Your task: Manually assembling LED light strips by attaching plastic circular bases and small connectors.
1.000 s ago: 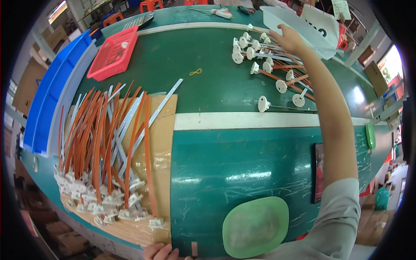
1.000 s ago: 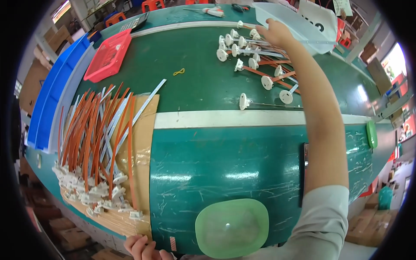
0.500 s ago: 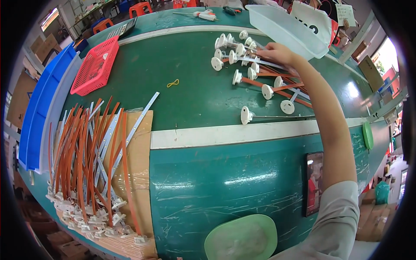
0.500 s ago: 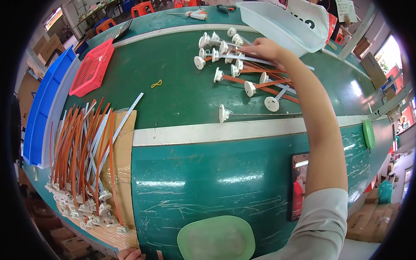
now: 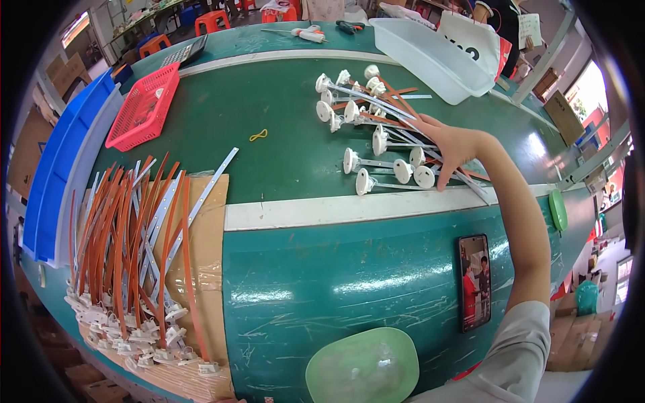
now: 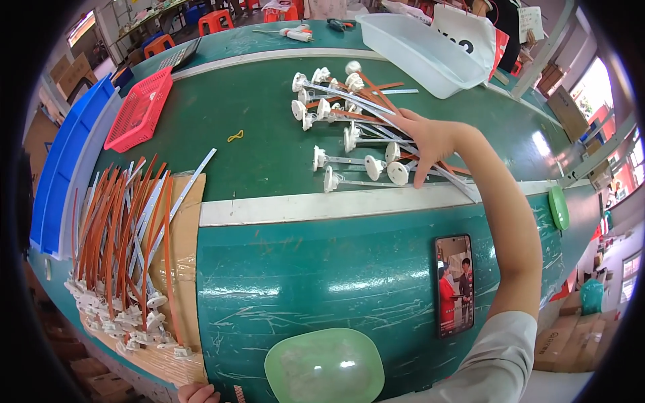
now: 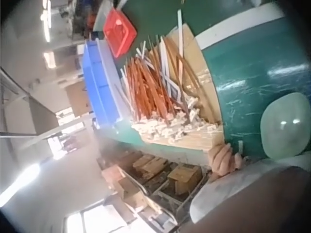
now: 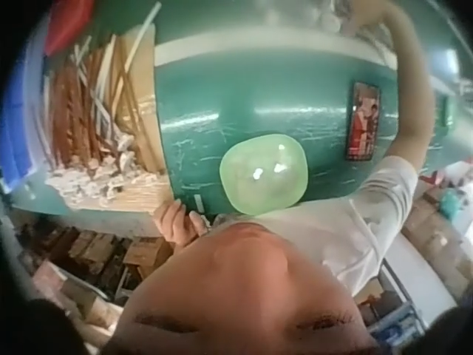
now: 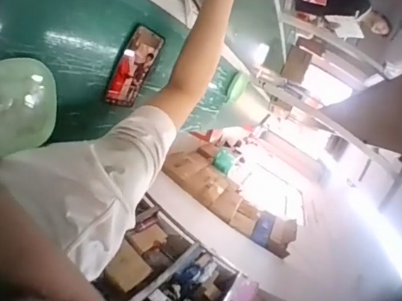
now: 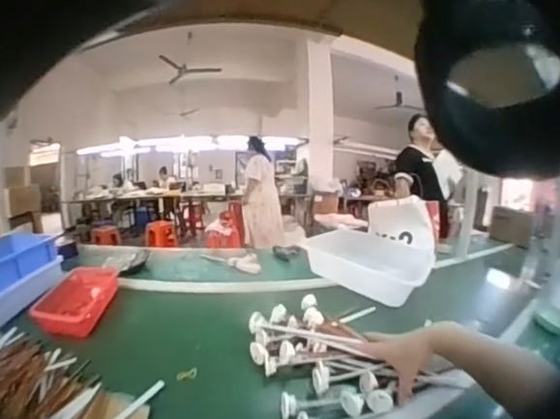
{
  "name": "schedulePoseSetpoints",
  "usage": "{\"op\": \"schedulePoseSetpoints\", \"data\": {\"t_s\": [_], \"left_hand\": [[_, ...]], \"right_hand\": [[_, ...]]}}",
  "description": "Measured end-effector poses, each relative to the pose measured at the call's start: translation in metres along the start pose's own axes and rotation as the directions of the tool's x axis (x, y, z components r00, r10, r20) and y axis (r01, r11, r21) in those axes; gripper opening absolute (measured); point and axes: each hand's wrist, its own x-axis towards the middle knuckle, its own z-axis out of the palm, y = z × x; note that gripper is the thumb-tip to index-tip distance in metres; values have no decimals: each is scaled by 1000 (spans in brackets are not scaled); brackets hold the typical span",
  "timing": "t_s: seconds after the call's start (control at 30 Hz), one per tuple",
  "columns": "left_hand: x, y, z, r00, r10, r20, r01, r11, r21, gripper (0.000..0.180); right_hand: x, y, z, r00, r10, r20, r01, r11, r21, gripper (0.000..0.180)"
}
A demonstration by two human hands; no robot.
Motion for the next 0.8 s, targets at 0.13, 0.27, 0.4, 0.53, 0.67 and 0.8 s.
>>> {"op": "schedulePoseSetpoints", "data": {"t_s": [0.13,0.27,0.4,0.53,0.67,0.8], "left_hand": [[0,-4,-4,1000,21,22,-19,998,-62,19],[-3,-9,-5,999,31,-12,-32,998,-46,22],[-2,-12,-3,995,53,-80,-59,995,-81,23],[1,-18,5,967,150,-204,-175,979,-109,23],[1,-15,-7,990,101,-96,-109,991,-82,23],[1,-14,-9,991,105,-82,-110,993,-51,23]], "right_hand": [[1,8,8,994,45,-96,-49,998,-35,152],[6,-15,4,948,220,-232,-163,957,239,137],[18,-19,-2,922,265,-281,-242,963,116,116],[32,-27,-6,917,282,-283,-323,940,-109,102],[36,-42,1,926,196,-323,-258,952,-163,89],[29,-50,9,875,178,-449,-324,906,-273,79]]}}
